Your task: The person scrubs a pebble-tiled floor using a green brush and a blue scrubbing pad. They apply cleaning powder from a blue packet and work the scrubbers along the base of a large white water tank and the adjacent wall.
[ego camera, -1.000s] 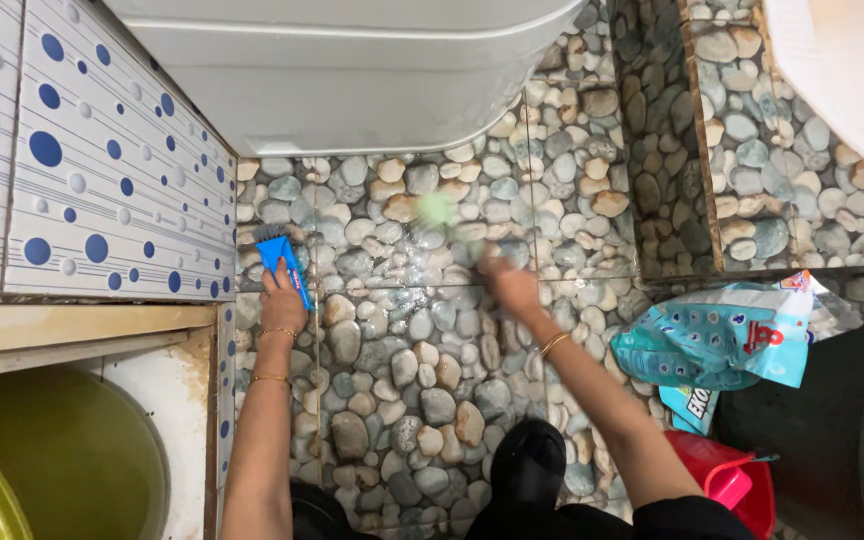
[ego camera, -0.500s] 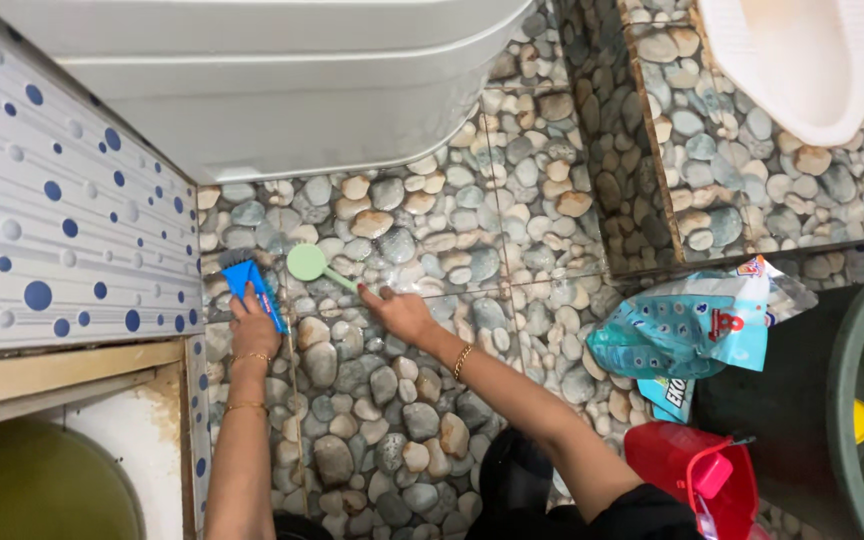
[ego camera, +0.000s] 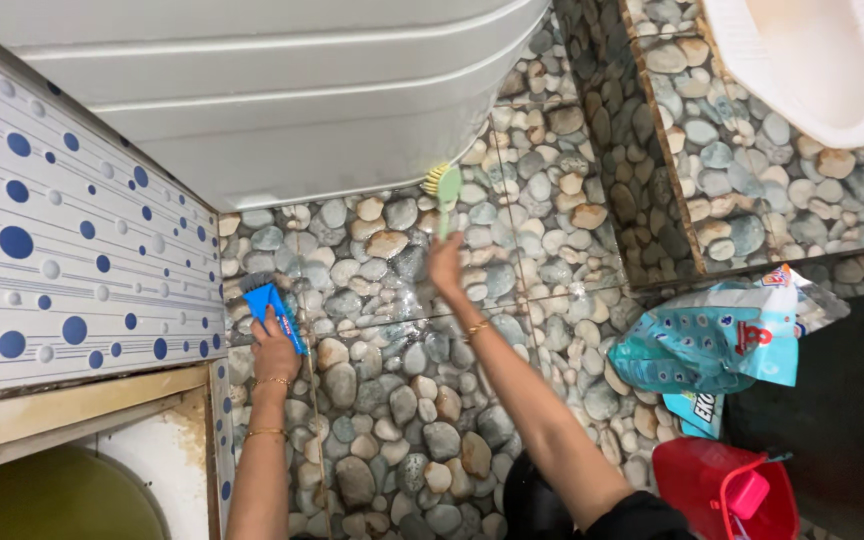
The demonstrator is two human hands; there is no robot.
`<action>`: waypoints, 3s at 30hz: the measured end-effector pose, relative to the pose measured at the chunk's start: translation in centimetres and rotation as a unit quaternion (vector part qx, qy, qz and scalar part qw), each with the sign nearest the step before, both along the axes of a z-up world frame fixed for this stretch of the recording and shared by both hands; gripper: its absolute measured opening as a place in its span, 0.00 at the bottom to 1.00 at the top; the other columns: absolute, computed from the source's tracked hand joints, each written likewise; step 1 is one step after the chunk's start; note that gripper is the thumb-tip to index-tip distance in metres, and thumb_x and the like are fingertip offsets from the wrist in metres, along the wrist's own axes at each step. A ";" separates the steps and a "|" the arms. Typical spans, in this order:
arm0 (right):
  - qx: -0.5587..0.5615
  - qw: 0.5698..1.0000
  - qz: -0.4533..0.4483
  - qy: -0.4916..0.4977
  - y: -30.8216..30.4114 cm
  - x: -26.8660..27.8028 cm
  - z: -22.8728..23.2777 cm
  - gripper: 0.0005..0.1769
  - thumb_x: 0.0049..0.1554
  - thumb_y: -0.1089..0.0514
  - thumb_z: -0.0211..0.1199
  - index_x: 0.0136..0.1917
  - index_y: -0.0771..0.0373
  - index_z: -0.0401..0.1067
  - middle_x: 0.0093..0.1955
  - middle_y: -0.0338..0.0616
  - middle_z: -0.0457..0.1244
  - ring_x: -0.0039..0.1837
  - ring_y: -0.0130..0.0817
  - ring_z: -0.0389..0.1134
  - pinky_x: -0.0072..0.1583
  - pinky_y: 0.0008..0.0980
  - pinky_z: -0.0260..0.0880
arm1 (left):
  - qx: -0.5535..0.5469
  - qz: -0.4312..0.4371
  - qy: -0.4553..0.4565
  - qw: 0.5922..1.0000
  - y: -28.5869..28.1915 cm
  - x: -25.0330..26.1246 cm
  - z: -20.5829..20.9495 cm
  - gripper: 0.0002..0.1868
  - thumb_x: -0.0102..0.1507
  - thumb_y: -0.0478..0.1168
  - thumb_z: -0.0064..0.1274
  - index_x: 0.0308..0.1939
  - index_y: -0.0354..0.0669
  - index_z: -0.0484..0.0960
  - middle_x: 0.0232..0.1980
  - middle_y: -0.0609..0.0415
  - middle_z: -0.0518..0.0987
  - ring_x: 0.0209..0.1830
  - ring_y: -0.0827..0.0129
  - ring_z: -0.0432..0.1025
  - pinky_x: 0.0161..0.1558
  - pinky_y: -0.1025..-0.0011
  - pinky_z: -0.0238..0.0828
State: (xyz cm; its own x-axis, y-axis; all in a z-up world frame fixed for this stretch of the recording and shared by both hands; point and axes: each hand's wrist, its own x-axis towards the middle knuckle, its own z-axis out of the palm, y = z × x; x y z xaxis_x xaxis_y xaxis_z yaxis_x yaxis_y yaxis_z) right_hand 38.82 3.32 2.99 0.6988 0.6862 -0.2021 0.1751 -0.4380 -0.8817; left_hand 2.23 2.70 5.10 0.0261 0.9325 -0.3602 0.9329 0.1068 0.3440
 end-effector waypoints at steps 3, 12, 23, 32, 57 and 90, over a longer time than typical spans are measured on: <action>0.086 0.963 -0.052 0.249 3.4 -7.2 1.2 0.09 0.66 0.53 0.45 0.55 0.60 0.56 0.35 0.46 0.61 0.32 0.36 0.64 0.30 0.35 0.62 | -0.005 0.002 0.004 1.000 -0.2 -0.1 -0.2 0.59 0.57 0.34 0.64 0.82 0.56 0.39 0.81 0.41 0.45 0.70 0.28 0.59 0.67 0.48 0.66; 0.200 0.732 -0.199 0.621 10.8 -2.3 5.6 0.08 0.63 0.64 0.45 0.52 0.65 0.64 0.37 0.45 0.62 0.31 0.27 0.59 0.30 0.22 0.61 | -0.013 -0.001 -0.003 1.000 -0.3 -0.1 0.6 0.63 0.54 0.34 0.67 0.81 0.57 0.38 0.81 0.41 0.44 0.70 0.29 0.59 0.64 0.48 0.68; -0.019 0.997 0.018 -0.074 0.5 6.3 2.0 0.20 0.65 0.55 0.46 0.66 0.69 0.56 0.40 0.60 0.67 0.42 0.55 0.71 0.43 0.54 0.69 | 0.031 -0.020 -0.029 0.999 -0.5 -0.5 -0.6 0.62 0.51 0.30 0.67 0.80 0.51 0.40 0.79 0.37 0.46 0.67 0.26 0.59 0.65 0.47 0.66; -0.042 0.815 0.445 -0.368 -5.7 -12.4 1.0 0.34 0.61 0.57 0.53 0.79 0.53 0.51 0.44 0.56 0.68 0.35 0.52 0.71 0.34 0.51 0.70 | 0.012 -0.014 -0.033 0.999 -0.1 -0.3 0.5 0.63 0.52 0.30 0.67 0.80 0.53 0.39 0.80 0.39 0.45 0.68 0.27 0.59 0.63 0.48 0.68; -0.062 0.946 -0.035 -0.316 -3.3 7.9 5.7 0.18 0.64 0.48 0.55 0.59 0.61 0.71 0.38 0.57 0.69 0.41 0.61 0.70 0.42 0.57 0.67 | 0.055 -0.025 -0.033 0.998 -0.6 -0.7 -0.8 0.60 0.54 0.32 0.65 0.80 0.55 0.40 0.79 0.40 0.48 0.68 0.27 0.58 0.64 0.48 0.66; -0.074 0.824 0.447 -0.341 -1.2 -6.3 3.6 0.21 0.59 0.47 0.61 0.64 0.50 0.69 0.51 0.45 0.71 0.40 0.43 0.74 0.40 0.45 0.75 | 0.237 0.046 -0.175 0.954 0.7 -2.5 8.5 0.57 0.56 0.30 0.64 0.82 0.43 0.43 0.50 0.35 0.81 0.46 0.37 0.72 0.53 0.49 0.69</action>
State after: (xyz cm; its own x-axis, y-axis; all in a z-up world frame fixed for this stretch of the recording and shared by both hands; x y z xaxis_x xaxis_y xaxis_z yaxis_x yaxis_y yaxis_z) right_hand 32.51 2.14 6.57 -0.0869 0.9912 -0.0995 0.9186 0.0411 -0.3931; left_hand -0.28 3.43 13.57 -0.0228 0.9928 0.1180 0.7457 -0.0617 0.6635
